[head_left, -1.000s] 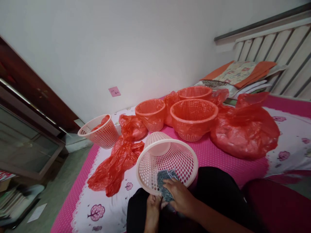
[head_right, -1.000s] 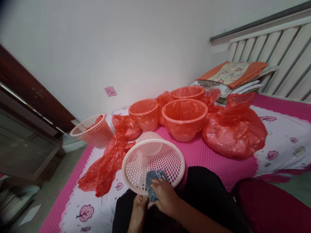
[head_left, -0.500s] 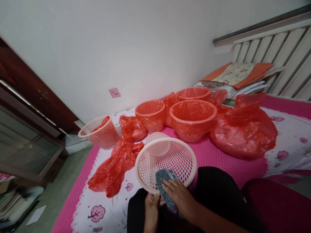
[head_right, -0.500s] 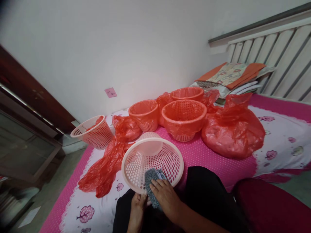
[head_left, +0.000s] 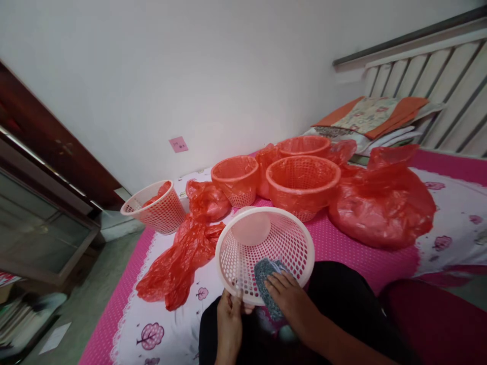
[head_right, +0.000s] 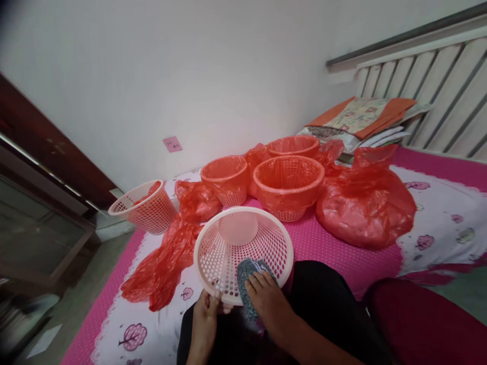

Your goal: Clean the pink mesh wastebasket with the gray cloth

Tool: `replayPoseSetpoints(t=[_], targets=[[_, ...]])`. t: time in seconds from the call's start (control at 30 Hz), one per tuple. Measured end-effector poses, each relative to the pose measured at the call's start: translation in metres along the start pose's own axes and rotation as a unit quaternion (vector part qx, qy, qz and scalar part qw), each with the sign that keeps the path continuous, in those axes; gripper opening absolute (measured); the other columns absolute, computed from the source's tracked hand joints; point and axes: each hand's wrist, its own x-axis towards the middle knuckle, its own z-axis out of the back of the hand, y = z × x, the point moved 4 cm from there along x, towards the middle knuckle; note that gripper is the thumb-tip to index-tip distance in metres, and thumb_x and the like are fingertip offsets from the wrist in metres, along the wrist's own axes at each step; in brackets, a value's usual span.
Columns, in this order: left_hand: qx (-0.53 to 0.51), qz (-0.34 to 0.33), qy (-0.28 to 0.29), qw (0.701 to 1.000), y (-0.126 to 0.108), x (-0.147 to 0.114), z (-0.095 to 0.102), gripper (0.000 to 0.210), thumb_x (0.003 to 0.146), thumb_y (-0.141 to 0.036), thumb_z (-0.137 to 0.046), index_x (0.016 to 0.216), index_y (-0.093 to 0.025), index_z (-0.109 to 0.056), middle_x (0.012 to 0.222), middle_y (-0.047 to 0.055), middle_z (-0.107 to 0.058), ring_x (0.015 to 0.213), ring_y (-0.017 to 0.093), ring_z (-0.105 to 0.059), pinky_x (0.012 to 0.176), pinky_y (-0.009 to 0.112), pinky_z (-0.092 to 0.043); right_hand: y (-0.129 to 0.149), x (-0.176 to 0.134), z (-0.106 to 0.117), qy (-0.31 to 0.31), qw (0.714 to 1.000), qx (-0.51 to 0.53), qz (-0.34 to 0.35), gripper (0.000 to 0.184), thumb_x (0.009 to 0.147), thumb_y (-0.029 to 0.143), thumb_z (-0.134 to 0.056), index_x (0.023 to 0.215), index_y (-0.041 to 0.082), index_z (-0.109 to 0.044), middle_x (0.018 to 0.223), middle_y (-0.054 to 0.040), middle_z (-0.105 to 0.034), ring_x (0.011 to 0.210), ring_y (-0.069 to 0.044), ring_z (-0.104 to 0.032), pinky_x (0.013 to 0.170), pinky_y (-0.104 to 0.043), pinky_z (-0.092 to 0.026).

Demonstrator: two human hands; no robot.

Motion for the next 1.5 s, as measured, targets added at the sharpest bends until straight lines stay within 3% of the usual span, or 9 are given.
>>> replayPoseSetpoints(t=[0.27,0.6,0.73,0.9,1.0,1.13,1.3,1.4,1.5], targets=[[0.009,0.005,0.041,0.999,-0.022,0.006,0.007,0.058,0.076,-0.065,-0.082,0.108,-0.018,-0.073,0.078,0.004,-0.077,0.066,0.023,-0.071,0.067,0.036,-0.06,0.007,0.029,0.027,-0.013,0.992,0.126,0.024,0.042,0.097,0.011,-0.054,0.137,0.014,-0.066,0.125,-0.0134,-0.077,0.112,-0.028,-0.068,0.1,-0.045,-0.053],[-0.102,0.141,0.178,0.969,0.038,0.011,0.007,0.062,0.075,-0.054,-0.089,0.12,-0.015,-0.076,0.113,0.015,-0.082,0.089,0.028,-0.076,0.085,0.044,-0.06,0.028,0.023,0.012,0.091,0.975,0.203,-0.009,0.047,0.097,0.013,-0.057,0.142,0.018,-0.064,0.135,-0.0152,-0.074,0.122,-0.033,-0.066,0.107,-0.05,-0.05],[-0.101,0.152,0.162,0.97,0.041,0.008,0.01,0.063,0.073,-0.055,-0.091,0.119,-0.014,-0.077,0.116,0.017,-0.082,0.093,0.032,-0.079,0.088,0.047,-0.061,0.012,0.02,0.011,0.129,0.914,0.373,-0.097,0.065,0.078,0.012,-0.059,0.142,0.02,-0.067,0.138,-0.0136,-0.073,0.128,-0.033,-0.066,0.114,-0.052,-0.049],[-0.123,0.145,0.161,0.968,0.044,0.004,0.01,0.062,0.075,-0.055,-0.09,0.118,-0.013,-0.076,0.121,0.02,-0.082,0.099,0.037,-0.08,0.089,0.05,-0.061,-0.027,0.032,0.022,-0.023,0.785,0.551,-0.283,0.051,0.087,0.026,-0.065,0.137,0.022,-0.072,0.137,-0.0131,-0.075,0.127,-0.032,-0.071,0.114,-0.053,-0.052],[-0.125,0.139,0.158,0.97,0.049,0.003,0.01,0.066,0.076,-0.057,-0.089,0.122,-0.012,-0.075,0.12,0.021,-0.082,0.1,0.038,-0.08,0.089,0.05,-0.061,-0.043,0.044,0.035,-0.106,0.756,0.565,-0.314,0.05,0.088,0.031,-0.068,0.137,0.023,-0.072,0.141,-0.0124,-0.073,0.132,-0.032,-0.068,0.118,-0.054,-0.049],[-0.108,0.128,0.183,0.969,0.054,0.004,0.011,0.065,0.076,-0.058,-0.089,0.121,-0.012,-0.078,0.12,0.022,-0.083,0.102,0.038,-0.08,0.092,0.049,-0.061,-0.048,0.063,0.044,-0.145,0.777,0.544,-0.283,0.067,0.082,0.012,-0.059,0.147,0.026,-0.064,0.148,-0.0076,-0.069,0.14,-0.028,-0.062,0.122,-0.051,-0.046],[-0.074,0.108,0.202,0.971,0.06,0.006,0.01,0.06,0.073,-0.057,-0.091,0.112,-0.012,-0.083,0.104,0.02,-0.085,0.096,0.034,-0.081,0.091,0.046,-0.061,-0.043,0.106,0.04,-0.147,0.872,0.433,-0.173,0.086,0.072,-0.004,-0.045,0.151,0.028,-0.058,0.149,-0.0063,-0.067,0.141,-0.022,-0.059,0.125,-0.049,-0.041],[-0.067,0.103,0.204,0.971,0.063,0.006,0.008,0.065,0.072,-0.061,-0.09,0.114,-0.012,-0.083,0.107,0.02,-0.085,0.095,0.035,-0.08,0.091,0.048,-0.061,-0.039,0.135,0.016,-0.048,0.938,0.308,-0.154,0.087,0.071,-0.008,-0.043,0.152,0.021,-0.056,0.152,-0.0105,-0.063,0.146,-0.023,-0.052,0.127,-0.047,-0.036],[-0.06,0.093,0.208,0.972,0.061,0.005,0.005,0.067,0.072,-0.064,-0.088,0.116,-0.014,-0.083,0.109,0.02,-0.085,0.096,0.036,-0.08,0.092,0.05,-0.061,-0.036,0.149,-0.02,0.064,0.955,0.237,-0.169,0.073,0.077,-0.007,-0.046,0.146,0.011,-0.061,0.151,-0.0183,-0.063,0.145,-0.029,-0.053,0.125,-0.047,-0.034]])
